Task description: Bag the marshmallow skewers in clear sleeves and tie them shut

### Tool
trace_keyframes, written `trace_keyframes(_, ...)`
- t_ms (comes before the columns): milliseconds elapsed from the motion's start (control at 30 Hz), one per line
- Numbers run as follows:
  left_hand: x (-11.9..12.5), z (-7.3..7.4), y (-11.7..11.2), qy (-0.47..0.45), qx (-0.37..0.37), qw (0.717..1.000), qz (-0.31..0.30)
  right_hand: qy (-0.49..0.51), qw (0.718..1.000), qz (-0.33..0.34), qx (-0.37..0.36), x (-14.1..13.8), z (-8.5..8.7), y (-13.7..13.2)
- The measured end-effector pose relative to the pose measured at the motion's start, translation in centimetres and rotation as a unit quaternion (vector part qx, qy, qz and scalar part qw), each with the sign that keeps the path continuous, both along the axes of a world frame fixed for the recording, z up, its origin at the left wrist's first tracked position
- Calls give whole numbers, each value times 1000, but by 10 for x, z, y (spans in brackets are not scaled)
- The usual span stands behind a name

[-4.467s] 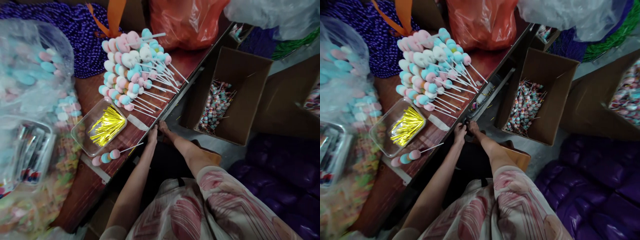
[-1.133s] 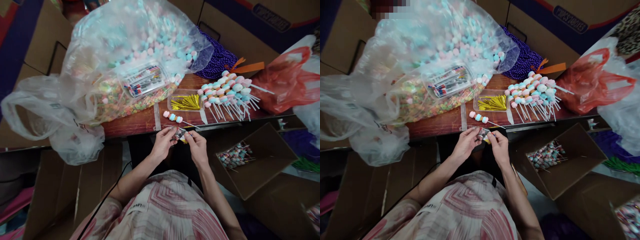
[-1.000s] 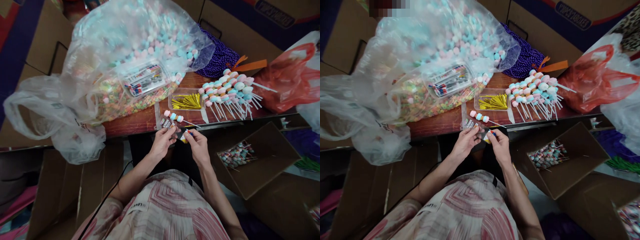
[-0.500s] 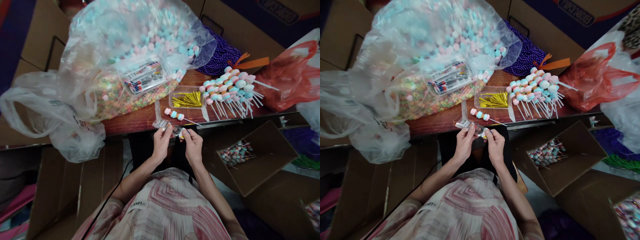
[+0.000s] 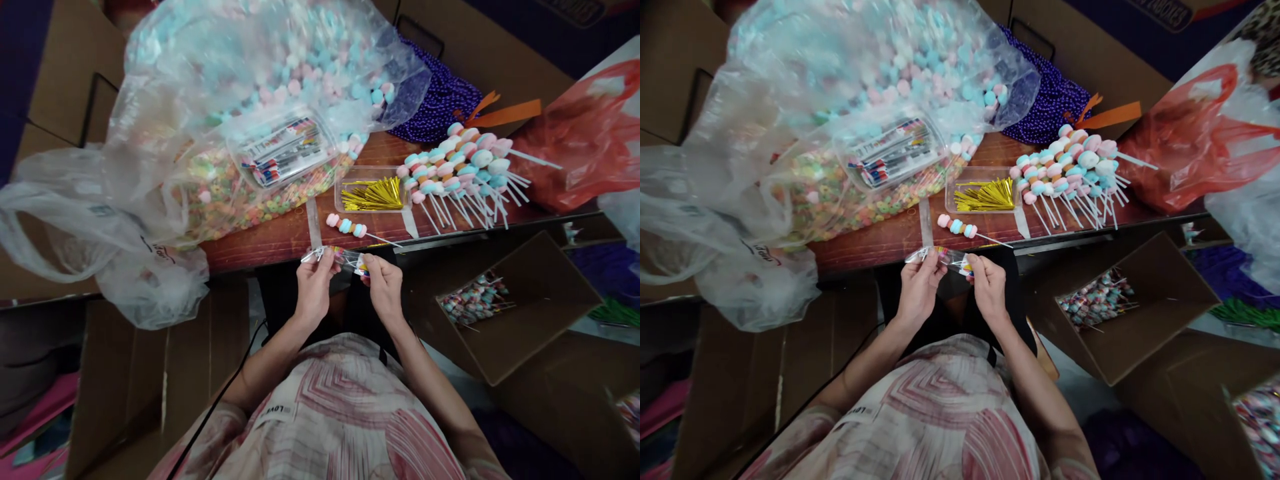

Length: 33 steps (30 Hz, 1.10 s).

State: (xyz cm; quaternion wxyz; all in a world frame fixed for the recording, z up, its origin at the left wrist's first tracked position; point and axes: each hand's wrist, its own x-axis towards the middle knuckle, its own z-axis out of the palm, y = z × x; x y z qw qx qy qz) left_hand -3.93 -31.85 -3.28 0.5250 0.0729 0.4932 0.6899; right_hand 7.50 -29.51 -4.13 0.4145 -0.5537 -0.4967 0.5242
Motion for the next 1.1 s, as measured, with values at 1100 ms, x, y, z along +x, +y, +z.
trace_keyframes(1100, -49, 5, 49, -133, -34, 985, 104, -127, 963, -71, 228, 42, 17, 13)
